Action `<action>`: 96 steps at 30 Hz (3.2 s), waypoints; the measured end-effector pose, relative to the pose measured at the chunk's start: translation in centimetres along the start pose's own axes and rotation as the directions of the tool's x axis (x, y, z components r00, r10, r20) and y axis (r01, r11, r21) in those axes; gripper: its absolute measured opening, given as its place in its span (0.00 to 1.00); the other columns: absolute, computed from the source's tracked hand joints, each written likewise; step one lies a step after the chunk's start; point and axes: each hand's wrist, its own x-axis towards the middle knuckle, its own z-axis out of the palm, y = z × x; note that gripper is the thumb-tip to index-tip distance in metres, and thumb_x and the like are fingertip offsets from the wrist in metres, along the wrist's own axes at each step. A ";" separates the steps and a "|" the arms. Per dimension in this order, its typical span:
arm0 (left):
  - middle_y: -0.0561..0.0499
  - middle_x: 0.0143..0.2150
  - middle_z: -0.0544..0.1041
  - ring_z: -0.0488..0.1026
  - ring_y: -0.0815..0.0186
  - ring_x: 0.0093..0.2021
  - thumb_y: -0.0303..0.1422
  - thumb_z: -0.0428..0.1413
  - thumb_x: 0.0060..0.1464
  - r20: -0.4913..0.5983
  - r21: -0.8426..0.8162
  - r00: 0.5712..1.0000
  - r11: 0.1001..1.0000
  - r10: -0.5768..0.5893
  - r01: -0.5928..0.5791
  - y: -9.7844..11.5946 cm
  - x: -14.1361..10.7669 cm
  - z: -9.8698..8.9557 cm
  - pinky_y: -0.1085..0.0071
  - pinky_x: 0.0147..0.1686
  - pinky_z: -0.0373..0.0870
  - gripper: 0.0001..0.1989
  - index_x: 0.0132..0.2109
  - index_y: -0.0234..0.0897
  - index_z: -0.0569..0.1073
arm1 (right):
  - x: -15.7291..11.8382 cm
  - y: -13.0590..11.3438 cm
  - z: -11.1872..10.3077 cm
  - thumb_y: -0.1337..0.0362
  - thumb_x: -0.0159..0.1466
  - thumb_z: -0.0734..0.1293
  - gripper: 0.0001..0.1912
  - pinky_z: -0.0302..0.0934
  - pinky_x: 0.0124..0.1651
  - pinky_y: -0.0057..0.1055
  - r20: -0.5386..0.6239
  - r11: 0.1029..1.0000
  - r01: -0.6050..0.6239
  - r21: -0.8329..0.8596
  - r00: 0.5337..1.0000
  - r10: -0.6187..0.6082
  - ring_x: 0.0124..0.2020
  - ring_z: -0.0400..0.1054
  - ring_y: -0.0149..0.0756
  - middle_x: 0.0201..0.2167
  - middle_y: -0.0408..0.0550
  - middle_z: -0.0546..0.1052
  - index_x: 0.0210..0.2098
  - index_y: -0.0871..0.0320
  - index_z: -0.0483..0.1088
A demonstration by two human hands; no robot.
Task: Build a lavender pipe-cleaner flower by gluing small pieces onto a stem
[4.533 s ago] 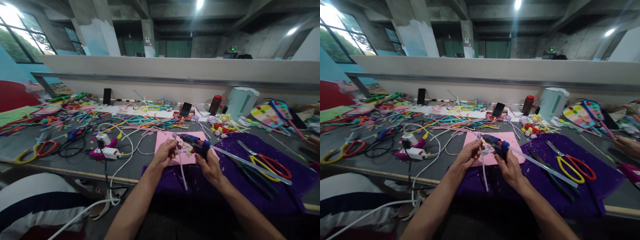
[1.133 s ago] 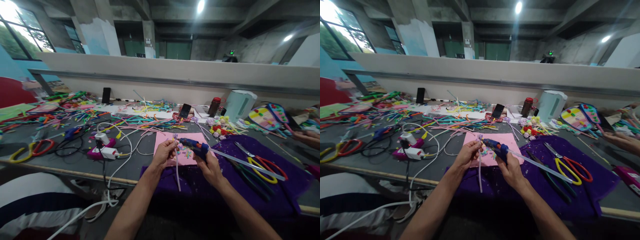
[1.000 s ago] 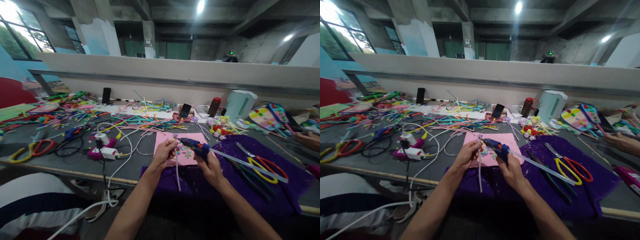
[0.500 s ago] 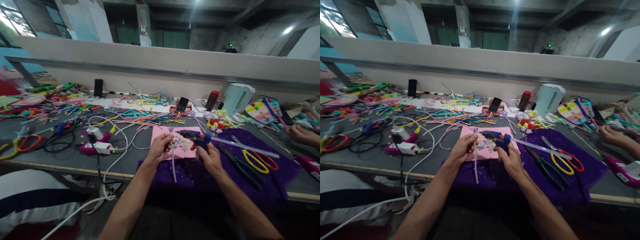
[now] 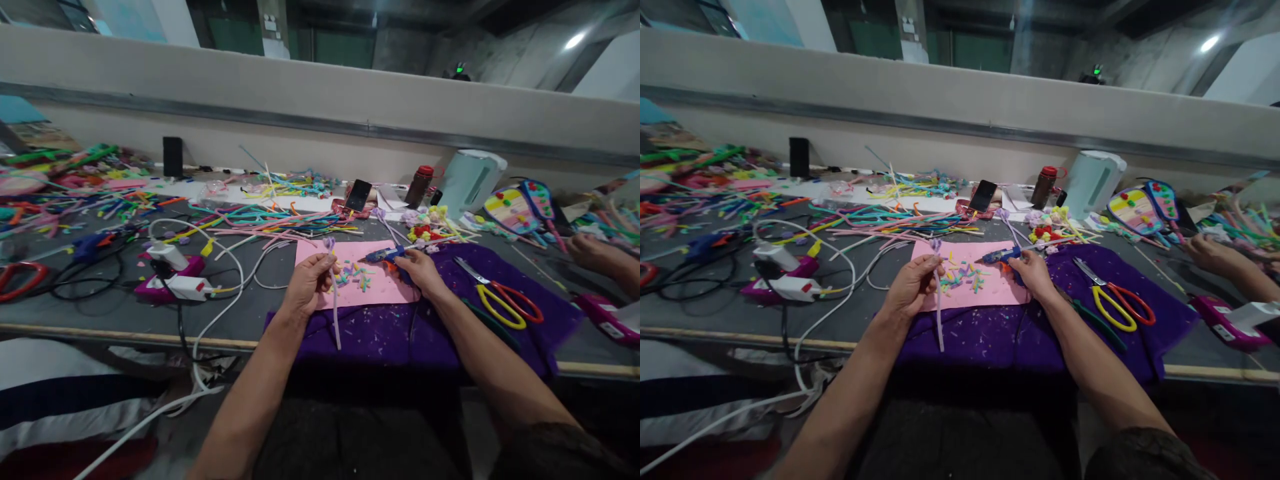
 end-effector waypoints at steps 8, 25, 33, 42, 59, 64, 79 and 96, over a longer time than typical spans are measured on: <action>0.56 0.21 0.71 0.60 0.81 0.13 0.37 0.59 0.43 0.009 -0.015 1.000 1.000 0.013 -0.012 0.1 -0.2 0.2 0.83 0.11 0.49 0.11 0.27 0.33 0.69 | -1.0 -0.6 -1.3 0.53 0.54 0.63 0.19 0.57 0.31 0.30 -0.073 0.782 0.047 -0.622 0.990 -0.118 0.33 0.69 0.42 0.32 0.51 0.76 0.40 0.59 0.70; 0.55 0.21 0.71 0.59 0.80 0.13 0.39 0.59 0.41 0.030 0.025 0.999 0.999 0.024 -0.024 0.0 -0.3 0.4 0.81 0.11 0.49 0.12 0.28 0.33 0.71 | -0.9 -4.3 2.4 0.68 0.58 0.62 0.08 0.55 0.38 0.26 0.644 0.460 0.787 -0.411 0.608 -0.464 0.39 0.65 0.34 0.36 0.49 0.71 0.35 0.56 0.72; 0.54 0.23 0.71 0.59 0.80 0.14 0.39 0.59 0.42 0.055 0.029 0.998 0.999 0.044 -0.046 -0.2 -0.2 0.3 0.82 0.11 0.50 0.13 0.29 0.32 0.71 | -0.8 -2.6 0.1 0.67 0.56 0.64 0.03 0.53 0.31 0.24 0.554 0.579 0.697 -0.424 0.705 -0.443 0.29 0.65 0.29 0.31 0.45 0.72 0.31 0.58 0.70; 0.53 0.23 0.71 0.59 0.80 0.14 0.39 0.60 0.41 0.029 0.040 0.999 0.999 0.028 -0.029 -0.1 -0.2 0.3 0.81 0.12 0.50 0.13 0.29 0.32 0.71 | -0.8 -2.4 0.1 0.69 0.56 0.63 0.05 0.50 0.28 0.23 0.524 0.702 0.630 -0.331 0.742 -0.419 0.25 0.63 0.28 0.25 0.43 0.72 0.30 0.59 0.71; 0.55 0.22 0.71 0.60 0.80 0.14 0.37 0.59 0.41 -0.011 -0.004 0.999 0.999 0.036 -0.036 0.3 -0.3 0.0 0.81 0.12 0.50 0.12 0.28 0.32 0.70 | -2.1 -3.1 0.1 0.72 0.53 0.62 0.06 0.53 0.29 0.23 0.463 0.745 0.623 -0.239 0.748 -0.476 0.26 0.63 0.28 0.28 0.44 0.71 0.30 0.59 0.69; 0.56 0.21 0.71 0.60 0.80 0.14 0.38 0.60 0.39 -0.023 -0.032 0.999 0.999 0.035 -0.035 0.4 -0.2 -0.2 0.81 0.12 0.50 0.12 0.28 0.33 0.69 | -1.9 -4.3 0.5 0.69 0.57 0.61 0.07 0.54 0.31 0.24 0.438 0.751 0.631 -0.196 0.741 -0.509 0.27 0.64 0.29 0.29 0.44 0.73 0.33 0.59 0.70; 0.57 0.20 0.71 0.59 0.81 0.13 0.37 0.59 0.41 -0.023 -0.085 0.999 0.995 0.042 -0.044 0.4 -0.3 -0.5 0.82 0.11 0.51 0.11 0.28 0.33 0.69 | 0.5 -7.0 8.1 0.62 0.58 0.60 0.10 0.49 0.27 0.27 0.722 0.329 0.810 -0.486 0.584 -0.371 0.31 0.67 0.37 0.36 0.49 0.72 0.38 0.54 0.70; 0.56 0.21 0.71 0.59 0.81 0.13 0.37 0.60 0.40 -0.020 -0.053 1.000 0.998 0.016 -0.017 0.2 -0.4 -0.3 0.83 0.11 0.51 0.12 0.29 0.32 0.70 | 0.1 -5.7 4.6 0.69 0.54 0.61 0.07 0.54 0.24 0.22 0.403 0.884 0.465 0.040 0.802 -0.440 0.22 0.61 0.25 0.24 0.41 0.69 0.33 0.61 0.66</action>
